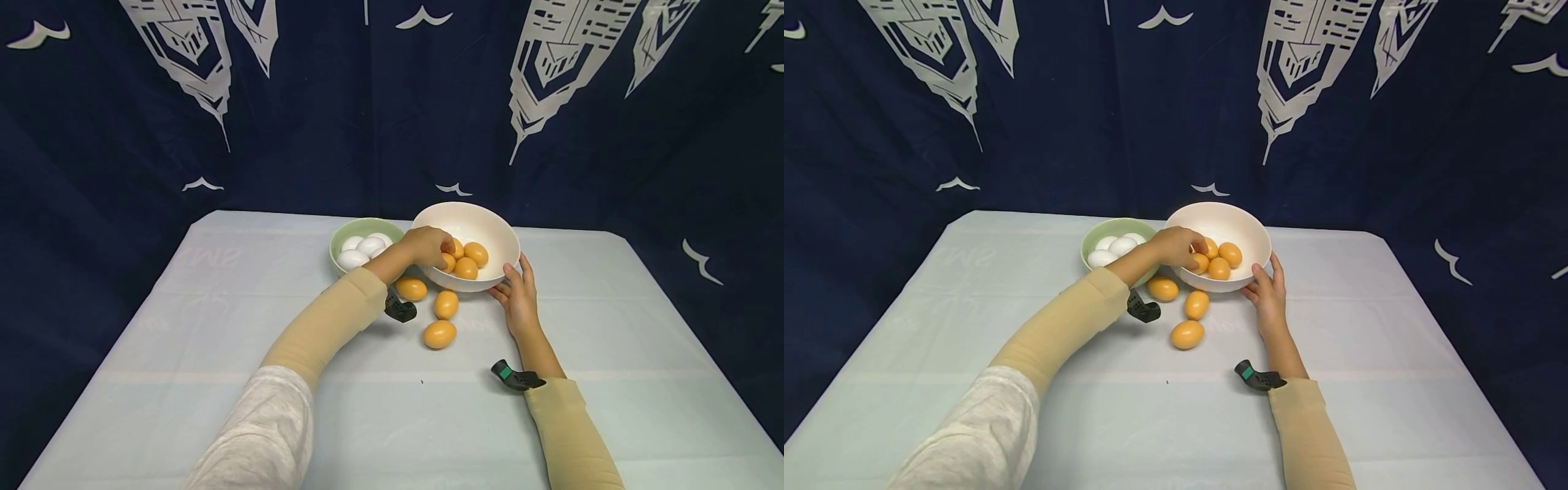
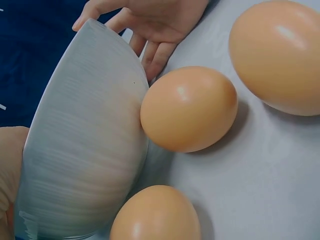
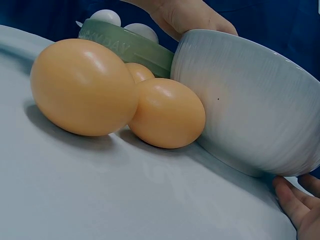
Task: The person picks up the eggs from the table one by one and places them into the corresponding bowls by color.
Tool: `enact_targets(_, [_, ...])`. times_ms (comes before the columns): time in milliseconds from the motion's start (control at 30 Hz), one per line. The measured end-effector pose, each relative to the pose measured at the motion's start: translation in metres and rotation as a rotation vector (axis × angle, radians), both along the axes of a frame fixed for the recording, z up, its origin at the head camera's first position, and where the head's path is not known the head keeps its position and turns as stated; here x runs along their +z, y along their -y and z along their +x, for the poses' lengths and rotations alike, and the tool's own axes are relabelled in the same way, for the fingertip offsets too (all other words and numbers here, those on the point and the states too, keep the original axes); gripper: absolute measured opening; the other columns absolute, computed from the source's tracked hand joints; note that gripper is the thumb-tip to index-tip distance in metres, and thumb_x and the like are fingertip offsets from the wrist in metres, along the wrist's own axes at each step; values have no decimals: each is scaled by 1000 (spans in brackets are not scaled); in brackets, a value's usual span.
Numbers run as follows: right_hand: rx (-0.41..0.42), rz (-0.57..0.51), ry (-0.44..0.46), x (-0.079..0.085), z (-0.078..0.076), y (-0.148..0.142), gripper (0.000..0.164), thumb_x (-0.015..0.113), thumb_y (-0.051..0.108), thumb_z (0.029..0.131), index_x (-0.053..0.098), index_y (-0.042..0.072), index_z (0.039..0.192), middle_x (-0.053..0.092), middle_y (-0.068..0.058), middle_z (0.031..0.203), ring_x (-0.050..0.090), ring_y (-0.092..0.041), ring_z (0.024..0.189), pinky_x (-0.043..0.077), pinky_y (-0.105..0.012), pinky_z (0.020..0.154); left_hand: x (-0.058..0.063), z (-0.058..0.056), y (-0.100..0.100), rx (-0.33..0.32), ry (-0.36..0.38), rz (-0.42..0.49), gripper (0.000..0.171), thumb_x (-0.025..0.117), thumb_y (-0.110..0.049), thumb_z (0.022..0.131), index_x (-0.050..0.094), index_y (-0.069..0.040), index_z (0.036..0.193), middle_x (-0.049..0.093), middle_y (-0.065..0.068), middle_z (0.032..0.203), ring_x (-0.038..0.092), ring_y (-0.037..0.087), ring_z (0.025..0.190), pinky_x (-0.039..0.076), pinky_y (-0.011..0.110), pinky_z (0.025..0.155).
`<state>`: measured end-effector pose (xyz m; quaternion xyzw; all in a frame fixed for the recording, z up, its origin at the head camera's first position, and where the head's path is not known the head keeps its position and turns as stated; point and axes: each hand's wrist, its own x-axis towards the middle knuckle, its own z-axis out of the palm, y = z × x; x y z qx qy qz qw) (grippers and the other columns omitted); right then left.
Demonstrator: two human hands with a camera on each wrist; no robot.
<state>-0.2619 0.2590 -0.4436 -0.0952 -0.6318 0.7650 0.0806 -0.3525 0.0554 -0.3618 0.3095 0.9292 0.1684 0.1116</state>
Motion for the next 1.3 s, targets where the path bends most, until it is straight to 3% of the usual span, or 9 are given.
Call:
enact_targets(467, [2, 16, 11, 1, 0, 0, 69, 48, 36, 102, 9, 26, 158, 22, -13, 157, 57, -25, 109, 52, -20, 81, -6, 3, 6, -6, -22, 253, 31, 67, -10, 89, 66, -9, 120, 68, 3, 114, 59, 14, 108, 43, 24, 94])
enact_targets(767, [-2, 12, 21, 1, -1, 0, 69, 47, 35, 102, 9, 28, 158, 21, -12, 158, 55, -26, 113, 52, -20, 82, -7, 15, 15, -31, -50, 426, 31, 65, -10, 91, 65, -4, 121, 68, 6, 112, 61, 16, 104, 44, 22, 91])
enact_targets(967, [-5, 8, 15, 2, 0, 1, 69, 48, 35, 101, 9, 27, 158, 22, -14, 157, 58, -22, 106, 52, -19, 80, -7, 26, 25, -5, -75, 560, 28, 65, -9, 92, 66, -2, 119, 69, 5, 107, 62, 16, 99, 45, 22, 90])
enact_targets(1300, [-9, 1, 12, 2, 0, 2, 68, 49, 34, 101, 11, 27, 158, 23, -14, 156, 59, -19, 102, 52, -19, 80, -12, 42, 38, -13, -15, 653, 27, 64, -8, 93, 65, -1, 120, 69, 9, 108, 62, 16, 97, 46, 23, 90])
